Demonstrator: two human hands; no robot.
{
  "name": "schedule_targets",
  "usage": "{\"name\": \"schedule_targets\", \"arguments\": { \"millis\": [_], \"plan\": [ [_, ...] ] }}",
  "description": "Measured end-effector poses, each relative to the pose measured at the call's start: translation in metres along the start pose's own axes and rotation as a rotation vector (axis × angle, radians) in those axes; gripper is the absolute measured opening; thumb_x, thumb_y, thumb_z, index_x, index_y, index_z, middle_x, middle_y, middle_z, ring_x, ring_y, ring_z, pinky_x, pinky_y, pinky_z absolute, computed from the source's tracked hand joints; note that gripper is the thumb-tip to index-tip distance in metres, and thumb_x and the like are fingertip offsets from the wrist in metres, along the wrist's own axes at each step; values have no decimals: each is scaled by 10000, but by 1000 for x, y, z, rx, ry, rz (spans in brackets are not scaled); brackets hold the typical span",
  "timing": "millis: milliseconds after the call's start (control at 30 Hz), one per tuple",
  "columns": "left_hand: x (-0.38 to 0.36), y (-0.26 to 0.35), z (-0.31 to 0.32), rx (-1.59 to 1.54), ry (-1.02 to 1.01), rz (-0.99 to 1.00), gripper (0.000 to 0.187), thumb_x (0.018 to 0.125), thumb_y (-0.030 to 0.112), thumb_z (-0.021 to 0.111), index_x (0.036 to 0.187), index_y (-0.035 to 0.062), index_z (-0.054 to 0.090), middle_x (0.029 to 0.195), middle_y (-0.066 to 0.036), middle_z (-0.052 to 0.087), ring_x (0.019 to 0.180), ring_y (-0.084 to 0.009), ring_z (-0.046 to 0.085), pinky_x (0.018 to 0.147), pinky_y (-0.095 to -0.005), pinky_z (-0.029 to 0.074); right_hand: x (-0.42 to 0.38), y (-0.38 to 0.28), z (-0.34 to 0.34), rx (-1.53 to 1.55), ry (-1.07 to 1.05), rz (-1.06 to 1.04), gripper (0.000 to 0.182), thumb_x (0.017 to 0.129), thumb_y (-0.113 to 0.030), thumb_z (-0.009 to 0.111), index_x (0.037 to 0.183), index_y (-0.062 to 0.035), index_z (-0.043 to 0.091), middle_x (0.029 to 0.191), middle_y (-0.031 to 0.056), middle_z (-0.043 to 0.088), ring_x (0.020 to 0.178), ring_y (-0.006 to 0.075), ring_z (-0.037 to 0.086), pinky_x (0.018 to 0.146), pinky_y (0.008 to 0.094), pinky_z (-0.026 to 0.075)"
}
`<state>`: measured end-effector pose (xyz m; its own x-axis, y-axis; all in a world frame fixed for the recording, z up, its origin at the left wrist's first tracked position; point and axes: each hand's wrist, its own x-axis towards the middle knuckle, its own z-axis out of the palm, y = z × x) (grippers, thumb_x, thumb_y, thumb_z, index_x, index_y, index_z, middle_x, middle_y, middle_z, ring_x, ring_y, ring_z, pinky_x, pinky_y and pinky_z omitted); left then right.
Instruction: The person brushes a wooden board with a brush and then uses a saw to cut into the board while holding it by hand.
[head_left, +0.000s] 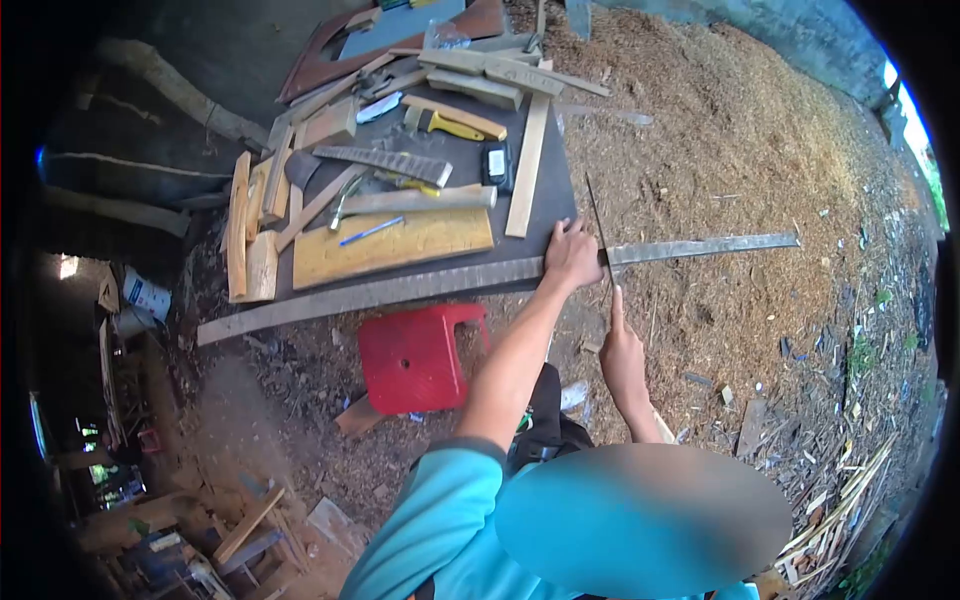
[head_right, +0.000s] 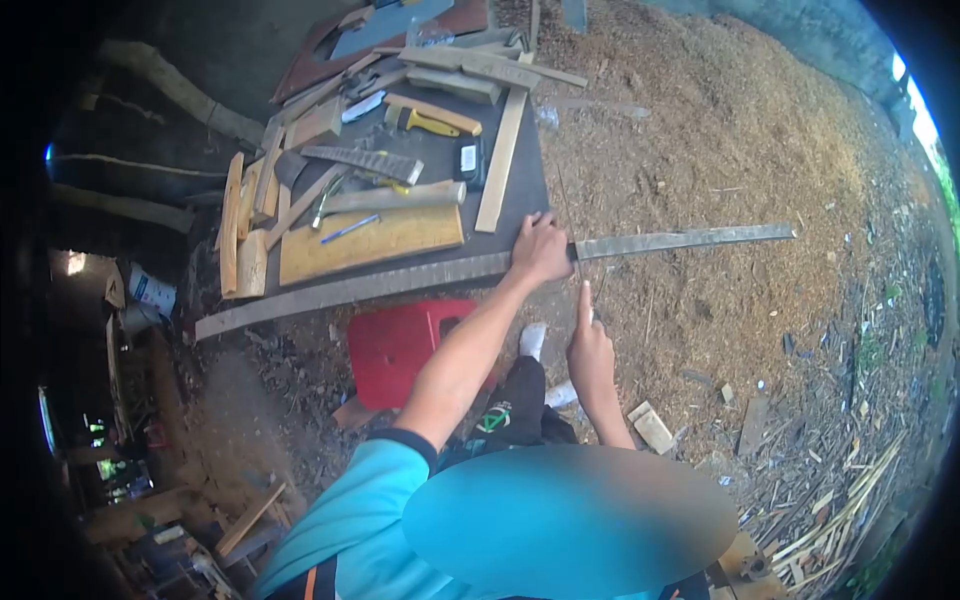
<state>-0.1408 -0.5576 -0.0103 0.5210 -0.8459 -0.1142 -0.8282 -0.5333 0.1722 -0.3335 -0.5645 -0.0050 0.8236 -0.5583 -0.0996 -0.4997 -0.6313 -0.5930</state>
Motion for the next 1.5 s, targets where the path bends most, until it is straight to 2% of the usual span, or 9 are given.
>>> {"name": "schedule_targets", "arguments": {
  "millis": [200, 300, 400, 867, 1000, 1167, 1267, 1300, 1500],
  "plan": [
    [-11, 11, 9, -72, -22, 14, 305, 647, 297, 646, 835, 63, 698, 1036, -170, 600, 1116, -282, 477, 1007, -405, 263, 35, -3, 13, 51, 257, -164, 731, 688, 67, 458, 1378, -47, 247, 612, 234, 546, 548, 389, 580, 470, 459, 452],
    [-1, 5, 8, -14, 53, -22, 319, 654, 307, 648, 837, 51, 696, 1038, -176, 594, 1111, -283, 479, 1001, -402, 273, 3, 7, 6, 31, 51, -16, 763, 693, 58, 468, 1398, -77, 208, 626, 236, 549, 566, 388, 580, 495, 461, 464],
    [-3, 7, 10, -122, -97, -13, 349, 660, 318, 643, 829, 16, 688, 1113, -180, 570, 1152, -255, 454, 1014, -413, 260, 53, 3, 20, 107, 264, -200, 797, 680, 66, 458, 1412, -84, 180, 634, 230, 559, 545, 360, 587, 492, 460, 471],
    [-8, 9, 5, -58, -34, -30, 315, 640, 301, 643, 792, 30, 691, 1062, -160, 586, 1150, -243, 439, 1022, -385, 243, -31, 20, 25, 142, 99, -23, 697, 726, 64, 453, 1380, -44, 235, 690, 251, 558, 578, 382, 574, 513, 460, 462],
    [-11, 6, 15, -128, -62, -37, 313, 575, 258, 685, 794, 35, 686, 1063, -143, 570, 1125, -265, 460, 1025, -375, 244, 63, -1, 19, 63, 223, -180, 799, 665, 140, 430, 1403, -29, 174, 759, 246, 589, 583, 322, 599, 523, 390, 479],
    [-10, 9, 2, -41, -12, 1, 286, 641, 295, 652, 743, 29, 678, 1015, -144, 598, 1064, -245, 495, 976, -385, 281, -32, 34, 35, 198, 169, -114, 744, 694, 110, 450, 1383, -17, 202, 749, 253, 568, 624, 358, 578, 555, 447, 452],
    [-6, 7, 15, -78, 17, -19, 285, 642, 270, 647, 798, 37, 695, 954, -165, 621, 1123, -236, 464, 986, -379, 270, 45, 6, 20, 193, 240, -221, 712, 733, 58, 450, 1394, -48, 207, 876, 268, 579, 623, 376, 590, 498, 461, 464],
    [-4, 6, 8, -129, -125, -6, 366, 616, 333, 684, 818, 28, 685, 1118, -170, 545, 1125, -310, 463, 1006, -367, 260, 61, -1, 22, 14, 155, -102, 790, 676, 115, 461, 1399, -35, 181, 754, 233, 586, 638, 351, 596, 564, 434, 477],
    [-3, 10, -9, -68, -56, -60, 372, 633, 350, 679, 814, 25, 684, 1146, -180, 527, 1134, -334, 441, 990, -382, 276, 17, 14, 14, 61, 197, -170, 748, 711, 91, 453, 1398, -59, 199, 715, 225, 567, 578, 356, 565, 526, 445, 454]
  ]
}}
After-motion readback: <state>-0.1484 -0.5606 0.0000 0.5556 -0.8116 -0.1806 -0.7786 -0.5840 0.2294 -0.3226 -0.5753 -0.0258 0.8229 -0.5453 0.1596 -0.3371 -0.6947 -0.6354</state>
